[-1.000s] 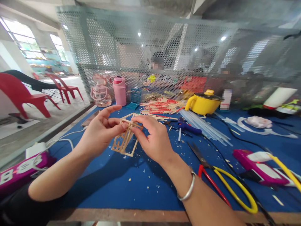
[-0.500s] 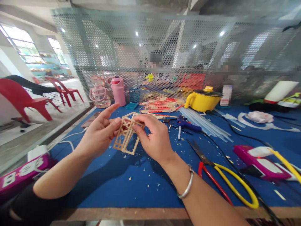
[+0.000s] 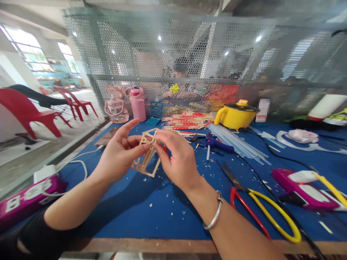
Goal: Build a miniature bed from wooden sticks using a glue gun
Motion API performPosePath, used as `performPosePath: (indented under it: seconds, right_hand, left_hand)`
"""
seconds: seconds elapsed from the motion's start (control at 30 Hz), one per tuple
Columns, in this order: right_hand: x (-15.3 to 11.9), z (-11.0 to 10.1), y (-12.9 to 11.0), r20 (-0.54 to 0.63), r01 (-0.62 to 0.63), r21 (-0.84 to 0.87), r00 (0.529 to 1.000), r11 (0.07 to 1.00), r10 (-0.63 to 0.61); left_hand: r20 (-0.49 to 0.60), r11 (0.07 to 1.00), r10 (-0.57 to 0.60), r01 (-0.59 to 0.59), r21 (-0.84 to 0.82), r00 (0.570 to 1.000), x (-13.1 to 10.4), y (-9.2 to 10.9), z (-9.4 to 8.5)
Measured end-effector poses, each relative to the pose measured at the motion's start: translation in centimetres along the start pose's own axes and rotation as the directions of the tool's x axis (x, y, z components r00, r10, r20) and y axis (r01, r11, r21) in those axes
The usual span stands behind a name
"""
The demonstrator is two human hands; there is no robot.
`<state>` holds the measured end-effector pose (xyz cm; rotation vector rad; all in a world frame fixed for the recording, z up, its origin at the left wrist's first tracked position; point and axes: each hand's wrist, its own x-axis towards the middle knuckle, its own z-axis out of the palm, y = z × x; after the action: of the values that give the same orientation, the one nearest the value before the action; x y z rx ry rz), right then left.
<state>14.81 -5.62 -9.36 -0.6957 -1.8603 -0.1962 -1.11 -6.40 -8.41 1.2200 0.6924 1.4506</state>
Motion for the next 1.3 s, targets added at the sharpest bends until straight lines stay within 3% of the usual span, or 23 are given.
performPosePath:
  seconds: [0.2,0.53,0.77,0.97,1.07,1.3]
  right_hand:
    - [0.4,-0.2,0.5,0.072,0.161,-0.061,0.985,0.985,-0.157]
    - [1.7,-1.0,-0.2,0.140,0.185,-0.240,0.978,0.953,-0.155]
    - [3.5,-2.2,-0.9,0.284,0.339,-0.390,0.929,0.856,-0.239]
    - [5.8,-3.4,-1.2,0.507,0.467,-0.329,0.821,0.821,-0.264]
    - [6.3,-3.4,-1.2,0.553,0.493,-0.300,0.788,0.817,-0.272]
    - [5.7,-2.8,-0.6,0.511,0.391,-0.203,0.824,0.898,-0.244]
  left_hand:
    - [-0.006,1.000,-0.015,0.015,-0.010,1.000,-0.1,0.1,0.1]
    - [0.057,0.999,-0.015,0.018,-0.049,0.998,0.2,0.1,-0.3]
    - [0.035,1.000,-0.027,0.027,0.012,0.999,0.0,0.2,-0.3]
    - [0.044,0.999,-0.030,0.031,-0.040,0.999,0.0,0.3,-0.1]
    - [0.045,0.998,-0.033,0.035,-0.052,0.998,0.0,0.4,-0.1]
    - [0.035,0.998,-0.045,0.047,-0.044,0.998,0.0,0.6,-0.4]
